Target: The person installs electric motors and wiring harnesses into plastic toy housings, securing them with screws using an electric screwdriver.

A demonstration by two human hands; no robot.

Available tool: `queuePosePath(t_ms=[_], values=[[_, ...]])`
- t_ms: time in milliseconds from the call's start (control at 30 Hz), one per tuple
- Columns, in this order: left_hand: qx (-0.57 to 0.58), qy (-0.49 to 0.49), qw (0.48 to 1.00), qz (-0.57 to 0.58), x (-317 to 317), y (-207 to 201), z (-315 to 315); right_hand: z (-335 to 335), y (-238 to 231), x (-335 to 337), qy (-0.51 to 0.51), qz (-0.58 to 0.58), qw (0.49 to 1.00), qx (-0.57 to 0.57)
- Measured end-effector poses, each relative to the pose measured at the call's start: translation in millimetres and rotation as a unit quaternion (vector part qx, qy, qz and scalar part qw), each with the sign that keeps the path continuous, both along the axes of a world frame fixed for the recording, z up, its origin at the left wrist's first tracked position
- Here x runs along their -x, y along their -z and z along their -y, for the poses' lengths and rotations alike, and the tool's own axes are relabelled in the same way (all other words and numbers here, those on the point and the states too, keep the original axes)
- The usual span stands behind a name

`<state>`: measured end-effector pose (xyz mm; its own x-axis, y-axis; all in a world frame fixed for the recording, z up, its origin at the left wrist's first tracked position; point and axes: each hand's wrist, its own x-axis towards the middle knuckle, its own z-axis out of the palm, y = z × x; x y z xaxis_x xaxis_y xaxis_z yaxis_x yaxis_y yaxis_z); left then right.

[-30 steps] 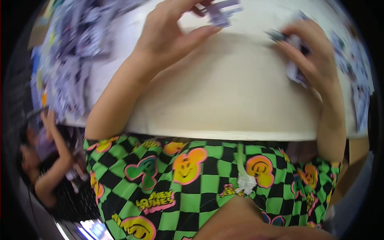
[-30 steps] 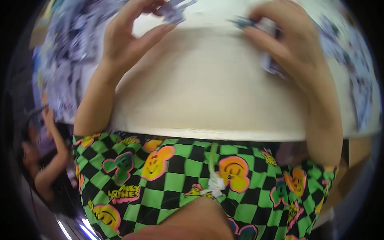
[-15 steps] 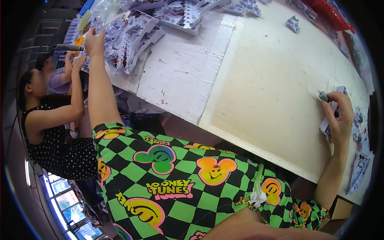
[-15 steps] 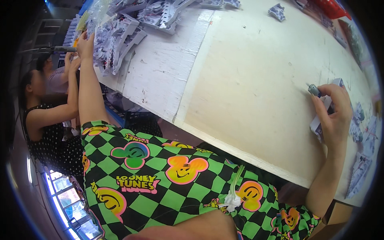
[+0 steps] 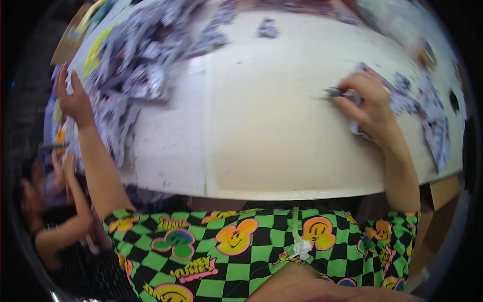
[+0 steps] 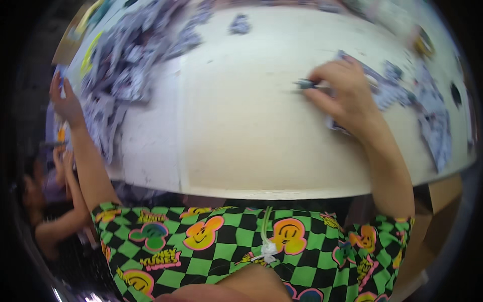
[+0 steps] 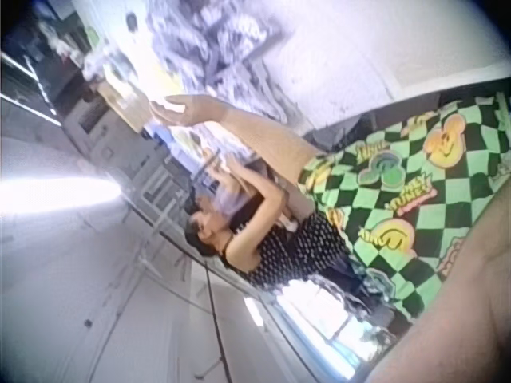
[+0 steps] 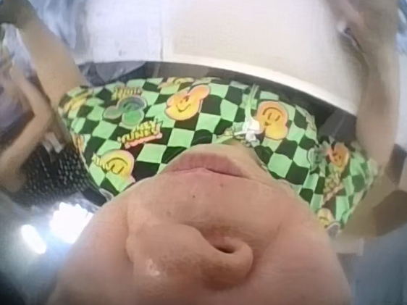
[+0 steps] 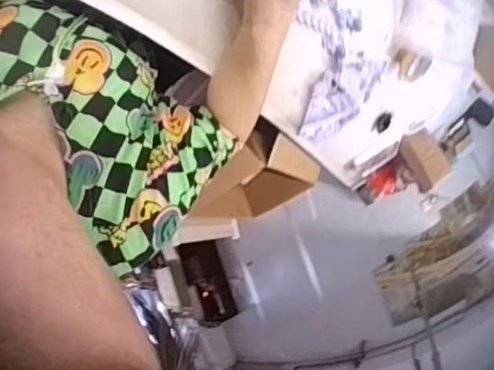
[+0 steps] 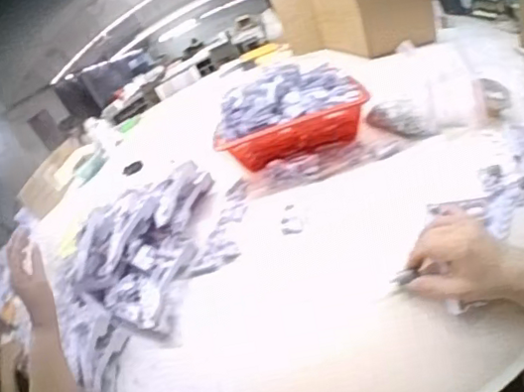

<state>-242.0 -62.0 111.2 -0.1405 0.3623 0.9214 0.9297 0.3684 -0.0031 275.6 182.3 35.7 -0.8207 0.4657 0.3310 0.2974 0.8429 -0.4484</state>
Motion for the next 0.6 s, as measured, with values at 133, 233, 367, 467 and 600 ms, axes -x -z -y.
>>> queuePosePath(t_ms=[133, 233, 367, 467, 600], values=[[0.117, 0.247, 0.962, 0.016, -127.5, 12.9, -110.9, -16.6, 5.0, -13.2, 0.012, 0.010, 1.000, 0.011], [0.253, 0.317, 0.904, 0.137, -185.4, 43.6, -174.7, -20.4, 8.6, -20.7, -0.002, -0.006, 1.000, 0.012], [0.376, 0.192, 0.868, 0.260, -241.9, 81.9, -225.5, -27.7, 9.3, -25.9, -0.016, -0.011, 1.000, 0.017], [0.417, 0.114, 0.876, 0.213, -253.1, 101.7, -245.8, -30.2, 9.3, -29.1, -0.014, -0.002, 1.000, 0.017], [0.352, 0.250, 0.866, 0.251, -248.2, 117.3, -240.1, -29.5, 11.5, -30.2, -0.024, 0.005, 1.000, 0.013]])
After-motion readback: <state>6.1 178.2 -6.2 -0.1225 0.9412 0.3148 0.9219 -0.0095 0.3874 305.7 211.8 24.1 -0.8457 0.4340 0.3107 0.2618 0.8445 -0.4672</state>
